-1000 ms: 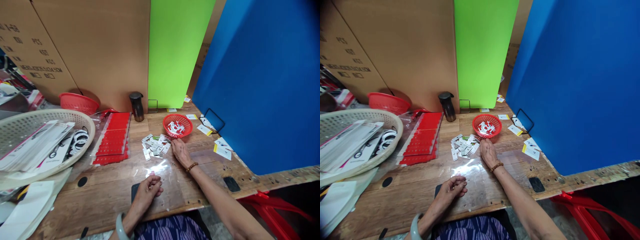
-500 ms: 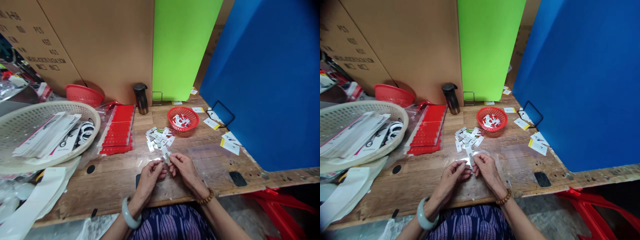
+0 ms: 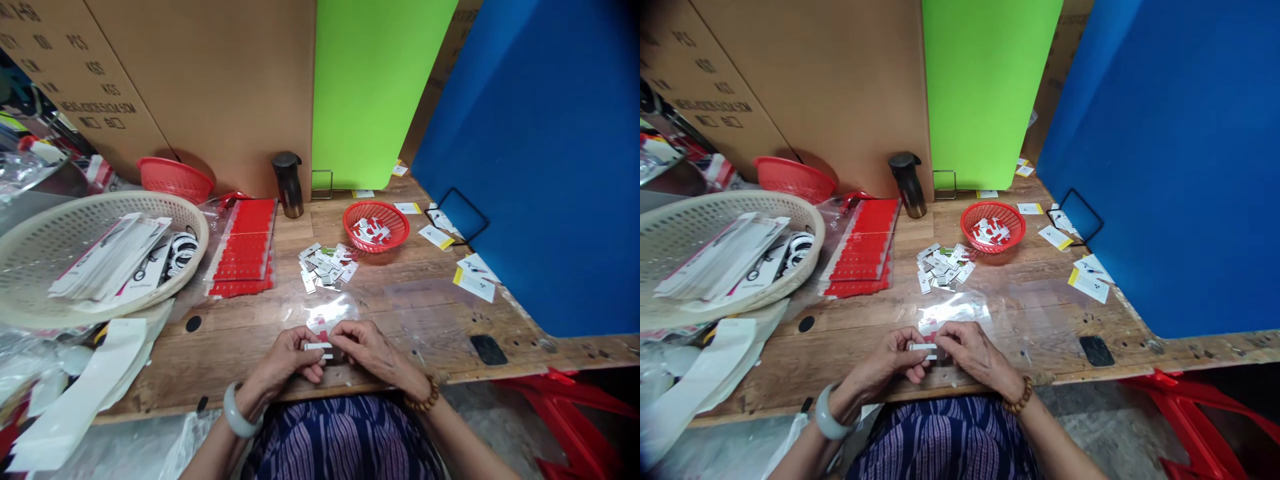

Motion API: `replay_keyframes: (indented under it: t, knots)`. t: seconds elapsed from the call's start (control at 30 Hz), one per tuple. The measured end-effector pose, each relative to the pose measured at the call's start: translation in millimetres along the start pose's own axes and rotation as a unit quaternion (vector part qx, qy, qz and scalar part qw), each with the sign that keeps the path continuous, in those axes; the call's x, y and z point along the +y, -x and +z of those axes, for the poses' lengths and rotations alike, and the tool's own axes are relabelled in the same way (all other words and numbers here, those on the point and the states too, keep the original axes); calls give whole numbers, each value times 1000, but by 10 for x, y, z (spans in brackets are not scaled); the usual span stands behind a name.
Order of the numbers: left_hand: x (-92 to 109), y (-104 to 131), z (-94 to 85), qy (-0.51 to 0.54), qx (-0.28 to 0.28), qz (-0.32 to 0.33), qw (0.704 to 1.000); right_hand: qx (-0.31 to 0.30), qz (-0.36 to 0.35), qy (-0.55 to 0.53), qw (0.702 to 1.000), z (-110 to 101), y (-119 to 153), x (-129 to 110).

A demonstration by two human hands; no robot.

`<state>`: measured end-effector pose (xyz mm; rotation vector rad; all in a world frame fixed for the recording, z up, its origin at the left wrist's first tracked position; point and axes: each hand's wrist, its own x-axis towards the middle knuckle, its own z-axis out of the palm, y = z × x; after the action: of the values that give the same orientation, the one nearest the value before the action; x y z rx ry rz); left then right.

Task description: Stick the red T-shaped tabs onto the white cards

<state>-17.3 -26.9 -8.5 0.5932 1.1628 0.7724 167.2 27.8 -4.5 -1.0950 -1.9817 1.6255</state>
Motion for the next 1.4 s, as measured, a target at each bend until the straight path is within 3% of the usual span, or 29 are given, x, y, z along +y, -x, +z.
replay_keyframes:
  t: [0.1,0.23,0.33,0.57,0.73,0.93,1.13,1.4]
  knots:
    - [-45,26,-46,10,12,-6,1000,61,-38,45,996,31,-77,39]
    - [12,-26,-124,60,113,58,990,164,-72,108,978,74,-240,97]
    - [93,-132,-155,102,165,115,974,166,-77,154,971,146,-334,135]
    - [147,-470,-87,82,173,168,967,181,-59,242,951,289,-434,165]
    - [129,-602,-84,84,190,161,965,183,-44,250,950,287,-429,122]
    - [141,-621,-111,94,201,143,965,214,-92,231,945,377,-334,114]
    - [150,-635,-112,87,212,136,964,243,-61,202,947,416,-387,146]
    - [149,-650,-116,72,217,137,964,190,-96,121,970,404,-277,109]
